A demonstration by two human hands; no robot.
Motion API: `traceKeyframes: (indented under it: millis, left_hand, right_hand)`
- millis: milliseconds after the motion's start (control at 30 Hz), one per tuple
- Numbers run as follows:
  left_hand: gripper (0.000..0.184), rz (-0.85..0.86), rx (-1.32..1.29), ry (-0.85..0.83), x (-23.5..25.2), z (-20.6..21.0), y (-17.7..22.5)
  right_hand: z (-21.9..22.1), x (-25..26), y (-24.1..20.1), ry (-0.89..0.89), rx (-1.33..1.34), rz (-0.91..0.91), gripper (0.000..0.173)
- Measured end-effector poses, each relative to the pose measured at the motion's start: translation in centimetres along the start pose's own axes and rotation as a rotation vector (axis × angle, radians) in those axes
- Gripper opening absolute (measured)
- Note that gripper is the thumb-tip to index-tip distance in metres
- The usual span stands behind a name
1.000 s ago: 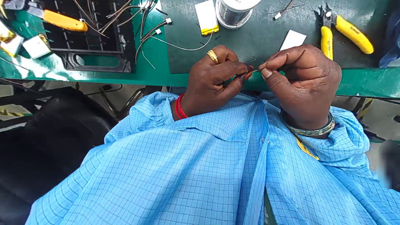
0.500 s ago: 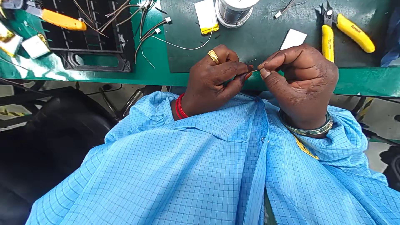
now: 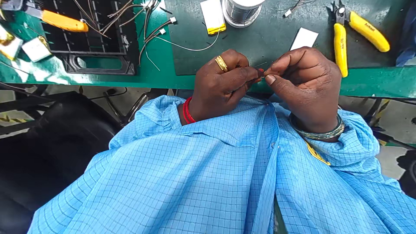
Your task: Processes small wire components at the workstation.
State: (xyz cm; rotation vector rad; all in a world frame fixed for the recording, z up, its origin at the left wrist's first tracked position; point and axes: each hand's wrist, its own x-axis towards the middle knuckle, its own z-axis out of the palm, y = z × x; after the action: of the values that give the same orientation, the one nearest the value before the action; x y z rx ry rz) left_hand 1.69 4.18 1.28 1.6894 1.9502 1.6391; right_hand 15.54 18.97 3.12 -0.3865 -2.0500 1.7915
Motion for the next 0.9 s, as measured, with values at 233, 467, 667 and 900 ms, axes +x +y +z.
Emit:
traceKeyframes:
  millis: [233,467,667,900]
  left_hand:
    - [0.011,0.037,0.002,0.015,-0.2,0.2,0.1]
    - [0.012,0.009,-0.046,0.009,-0.3,0.4,0.3]
    - [0.012,0.007,-0.048,0.01,-0.4,0.6,0.1]
    - [0.011,-0.032,-0.105,0.022,-0.2,0.9,0.0]
  right_hand:
    - [-0.4,-0.6,0.0,-0.052,0.406,0.16,0.021]
    - [0.3,-0.6,0.6,0.025,0.299,0.036,0.024]
    - [0.1,-0.7,0.7,0.025,0.286,0.051,0.023]
    - [-1.1,-1.3,0.7,-0.01,0.118,-0.014,0.023]
